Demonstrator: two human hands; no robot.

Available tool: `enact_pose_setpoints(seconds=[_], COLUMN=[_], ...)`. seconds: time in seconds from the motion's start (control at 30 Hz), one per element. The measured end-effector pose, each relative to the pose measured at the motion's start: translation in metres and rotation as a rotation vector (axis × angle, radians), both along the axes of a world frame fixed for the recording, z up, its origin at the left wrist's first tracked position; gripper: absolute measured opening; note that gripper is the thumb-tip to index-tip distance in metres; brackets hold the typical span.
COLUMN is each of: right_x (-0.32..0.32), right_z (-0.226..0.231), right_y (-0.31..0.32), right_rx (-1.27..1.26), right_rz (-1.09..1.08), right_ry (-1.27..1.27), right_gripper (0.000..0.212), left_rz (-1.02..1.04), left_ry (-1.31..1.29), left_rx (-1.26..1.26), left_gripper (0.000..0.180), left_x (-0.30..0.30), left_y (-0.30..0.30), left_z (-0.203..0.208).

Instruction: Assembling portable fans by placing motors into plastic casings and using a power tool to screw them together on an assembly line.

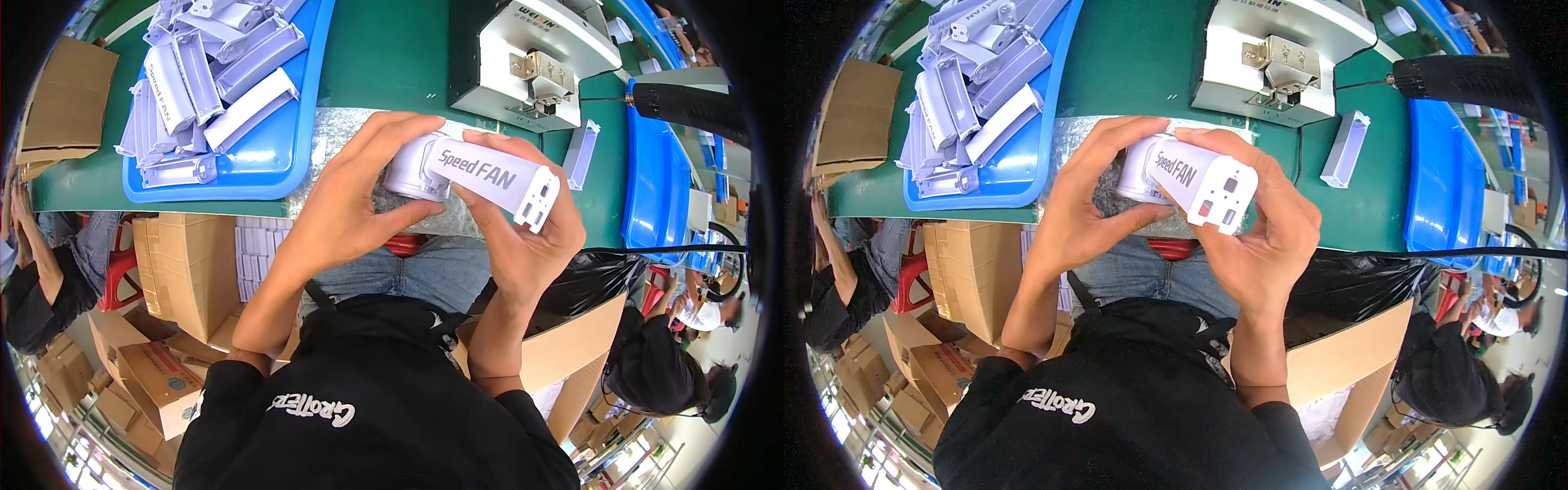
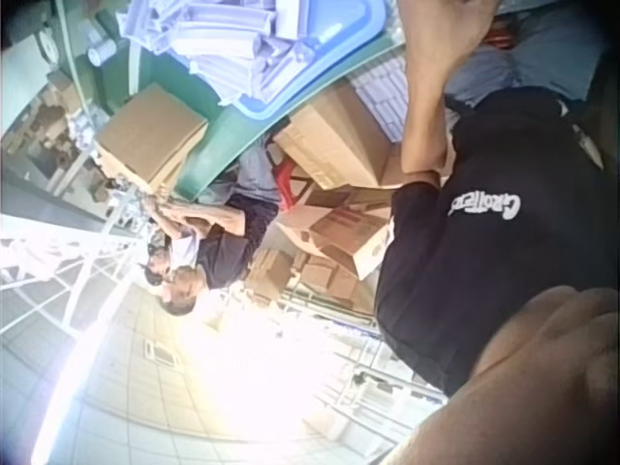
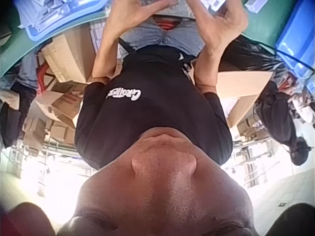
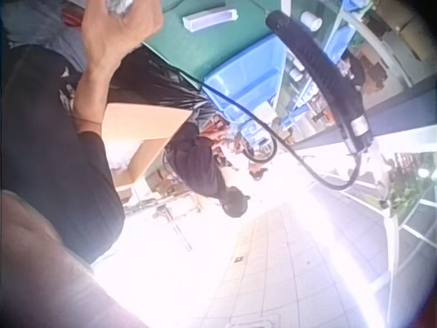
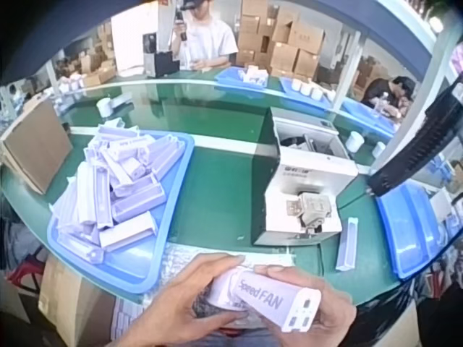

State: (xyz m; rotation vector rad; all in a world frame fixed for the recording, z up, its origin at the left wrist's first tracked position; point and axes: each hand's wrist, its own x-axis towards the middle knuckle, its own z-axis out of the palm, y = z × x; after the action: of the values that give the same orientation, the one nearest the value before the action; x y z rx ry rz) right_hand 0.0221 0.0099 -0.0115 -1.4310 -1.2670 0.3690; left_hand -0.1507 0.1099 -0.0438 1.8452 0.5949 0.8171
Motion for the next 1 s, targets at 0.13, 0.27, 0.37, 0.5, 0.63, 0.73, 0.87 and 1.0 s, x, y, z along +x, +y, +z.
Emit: enact_pose_setpoints(seconds=[0.13,0.27,0.37,0.5,0.63,0.73,0.87,1.0], right_x=[0.005,0.011,0.009,0.009,0.010,0.011,0.006,-0.003], right_z=[0.001,0.001,-0.001,0.000,0.006,0.007,0.003,0.022], right_y=[0.000,0.004,0.002,0.001,0.004,0.003,0.004,-0.001], right_rx=[0.036,0.121,0.093,0.025,0.046,0.018,0.015,-0.167], right_rz=[0.052,0.162,0.124,0.084,0.139,0.145,0.105,-0.052], right_ry=[-0.091,-0.167,-0.150,-0.060,-0.118,-0.072,0.070,0.073], right_gripper=[0.046,0.048,0.050,0.052,0.049,0.046,0.046,0.038], left_rz=[-0.008,0.001,0.003,0.009,-0.030,-0.055,0.012,0.047], left_ry=[0.016,0.010,0.000,-0.003,0.005,-0.022,-0.086,-0.068], left_rx=[0.086,0.016,0.006,-0.005,0.091,0.087,0.077,0.076], left_gripper=[0.078,0.083,0.082,0.082,0.076,0.071,0.063,0.060], left_x=[0.000,-0.001,0.001,0.001,0.002,0.007,0.014,0.014], left_y=[0.001,0.000,-0.001,0.000,0.002,0.006,0.004,0.001], left_z=[-0.001,0.001,-0.001,-0.001,0.003,0.002,0.003,-0.001])
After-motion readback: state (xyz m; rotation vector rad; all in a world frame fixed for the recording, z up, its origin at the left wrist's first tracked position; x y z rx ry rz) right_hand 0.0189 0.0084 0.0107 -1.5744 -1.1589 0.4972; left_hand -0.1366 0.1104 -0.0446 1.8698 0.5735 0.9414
